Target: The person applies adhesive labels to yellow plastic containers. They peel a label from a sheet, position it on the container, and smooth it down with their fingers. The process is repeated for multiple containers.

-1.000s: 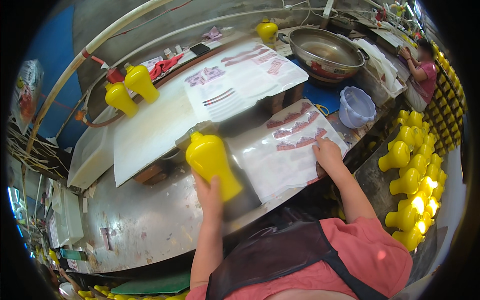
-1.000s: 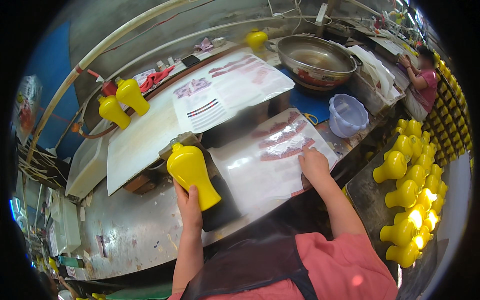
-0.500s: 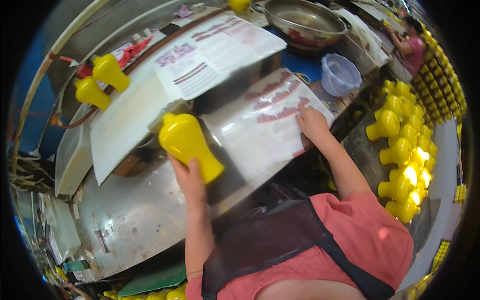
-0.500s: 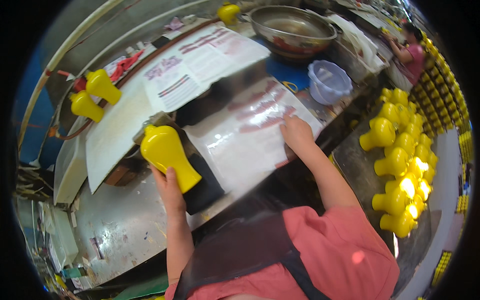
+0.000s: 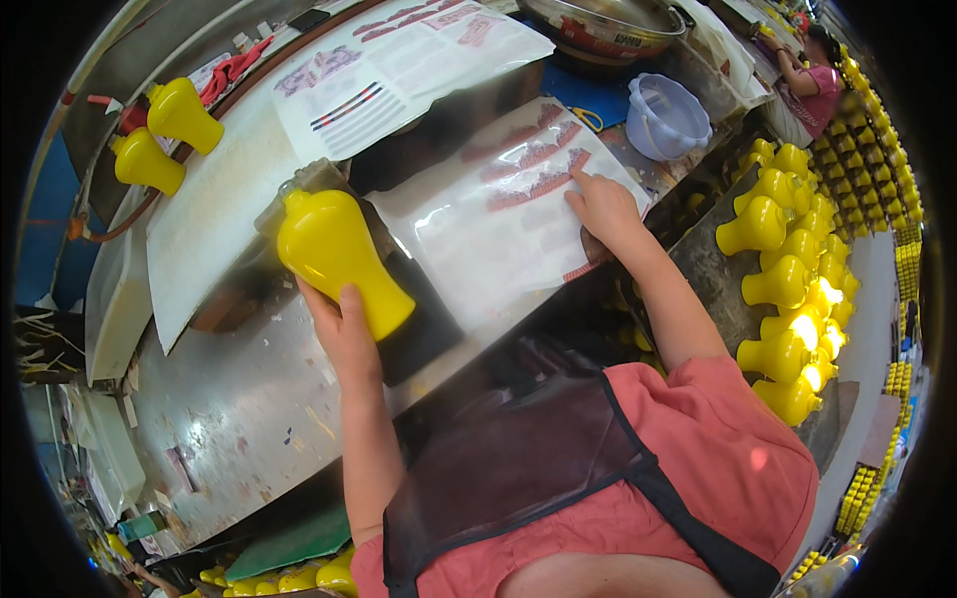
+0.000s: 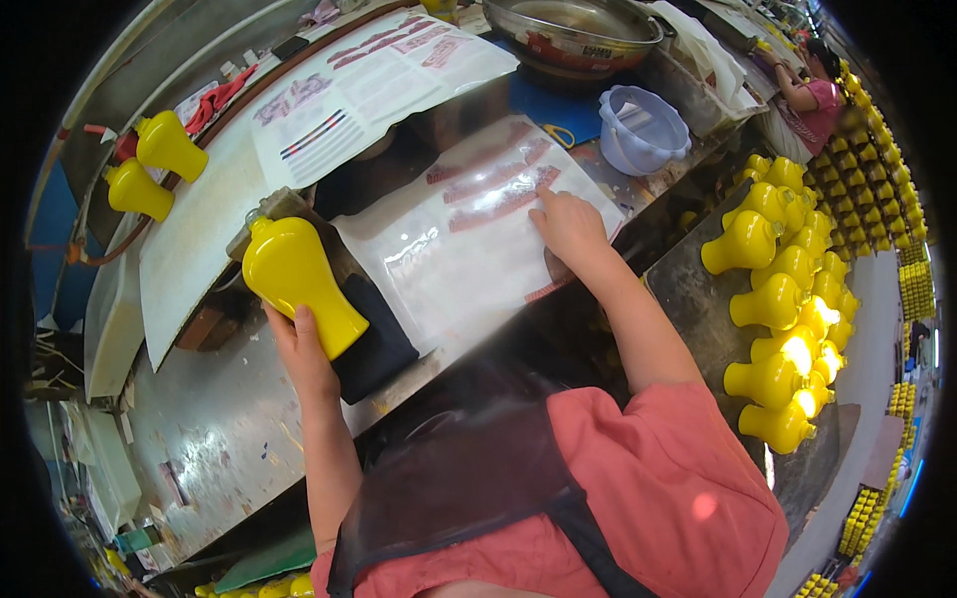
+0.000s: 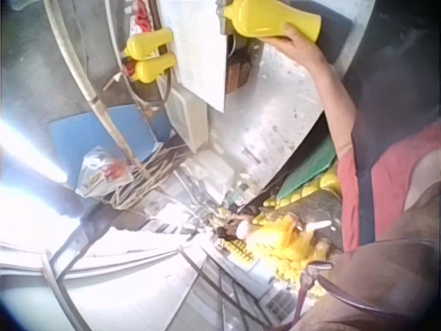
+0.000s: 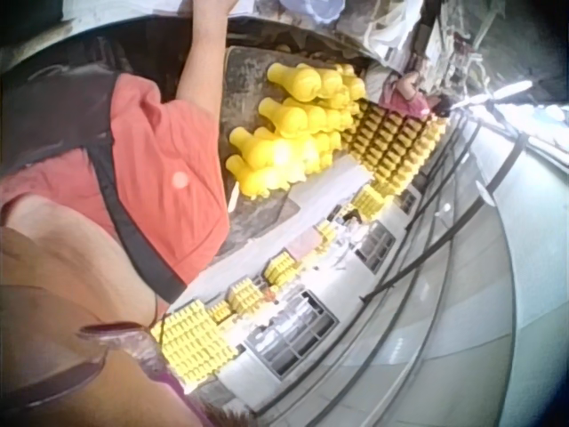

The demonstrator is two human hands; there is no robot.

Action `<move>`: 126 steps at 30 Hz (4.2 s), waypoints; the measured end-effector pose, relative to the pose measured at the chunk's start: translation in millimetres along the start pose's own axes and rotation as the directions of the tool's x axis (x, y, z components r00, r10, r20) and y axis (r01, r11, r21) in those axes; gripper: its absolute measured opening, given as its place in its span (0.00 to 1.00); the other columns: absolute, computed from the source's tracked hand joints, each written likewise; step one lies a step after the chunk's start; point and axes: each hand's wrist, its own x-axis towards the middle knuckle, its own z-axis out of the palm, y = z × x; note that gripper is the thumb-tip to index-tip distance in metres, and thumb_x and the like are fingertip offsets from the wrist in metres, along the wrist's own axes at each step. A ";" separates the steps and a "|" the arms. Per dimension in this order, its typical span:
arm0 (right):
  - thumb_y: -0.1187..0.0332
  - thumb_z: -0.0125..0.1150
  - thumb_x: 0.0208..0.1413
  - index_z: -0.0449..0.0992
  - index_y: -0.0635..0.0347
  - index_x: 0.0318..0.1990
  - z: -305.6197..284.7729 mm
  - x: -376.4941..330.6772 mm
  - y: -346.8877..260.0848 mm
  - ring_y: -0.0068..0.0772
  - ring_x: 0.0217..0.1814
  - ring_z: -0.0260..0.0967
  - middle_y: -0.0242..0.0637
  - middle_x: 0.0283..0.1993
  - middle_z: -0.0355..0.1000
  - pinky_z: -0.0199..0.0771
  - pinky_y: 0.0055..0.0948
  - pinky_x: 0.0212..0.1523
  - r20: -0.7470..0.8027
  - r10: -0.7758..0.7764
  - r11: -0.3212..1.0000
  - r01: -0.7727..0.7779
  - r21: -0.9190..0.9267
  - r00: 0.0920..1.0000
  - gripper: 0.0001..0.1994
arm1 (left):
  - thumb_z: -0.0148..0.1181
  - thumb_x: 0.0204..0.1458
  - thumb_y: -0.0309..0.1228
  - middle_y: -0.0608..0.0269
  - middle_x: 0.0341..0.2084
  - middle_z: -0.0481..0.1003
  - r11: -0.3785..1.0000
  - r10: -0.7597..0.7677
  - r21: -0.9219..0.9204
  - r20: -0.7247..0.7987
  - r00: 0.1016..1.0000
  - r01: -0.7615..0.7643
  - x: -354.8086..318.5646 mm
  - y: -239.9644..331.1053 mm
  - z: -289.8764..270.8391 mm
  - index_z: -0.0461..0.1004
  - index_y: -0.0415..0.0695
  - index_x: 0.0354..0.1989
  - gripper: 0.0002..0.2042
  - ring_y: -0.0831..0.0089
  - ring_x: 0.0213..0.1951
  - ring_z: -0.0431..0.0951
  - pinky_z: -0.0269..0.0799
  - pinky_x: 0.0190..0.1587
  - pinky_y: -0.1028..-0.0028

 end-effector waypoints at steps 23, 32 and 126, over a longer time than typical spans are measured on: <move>0.65 0.62 0.58 0.82 0.60 0.48 -10.9 -49.2 -70.5 0.50 0.36 0.78 0.51 0.39 0.80 0.78 0.39 0.40 0.169 -0.239 0.845 0.119 0.521 0.956 0.13 | 0.54 0.66 0.37 0.50 0.69 0.60 0.998 0.063 0.011 -0.060 0.996 -0.062 -0.1 -0.1 2.4 0.42 0.42 0.78 0.37 0.60 0.67 0.63 0.55 0.70 0.65; 0.64 0.65 0.57 0.82 0.55 0.48 1.0 -64.0 -120.4 0.48 0.35 0.78 0.44 0.33 0.79 0.77 0.41 0.39 0.129 -0.474 0.772 0.340 0.537 0.871 0.13 | 0.54 0.65 0.33 0.49 0.70 0.58 0.982 -0.034 -0.180 0.140 0.990 0.059 6.7 5.0 -8.9 0.41 0.42 0.78 0.38 0.59 0.69 0.61 0.54 0.71 0.65; 0.73 0.63 0.55 0.79 0.62 0.36 -58.6 -38.5 -58.8 0.12 0.22 0.61 0.29 0.30 0.76 0.59 0.15 0.24 0.293 0.008 0.025 -0.294 0.956 0.956 0.03 | 0.68 0.53 0.33 0.40 0.73 0.50 0.566 0.233 0.663 0.443 0.866 -0.491 -13.5 32.9 103.0 0.35 0.45 0.79 0.51 0.54 0.69 0.63 0.72 0.60 0.61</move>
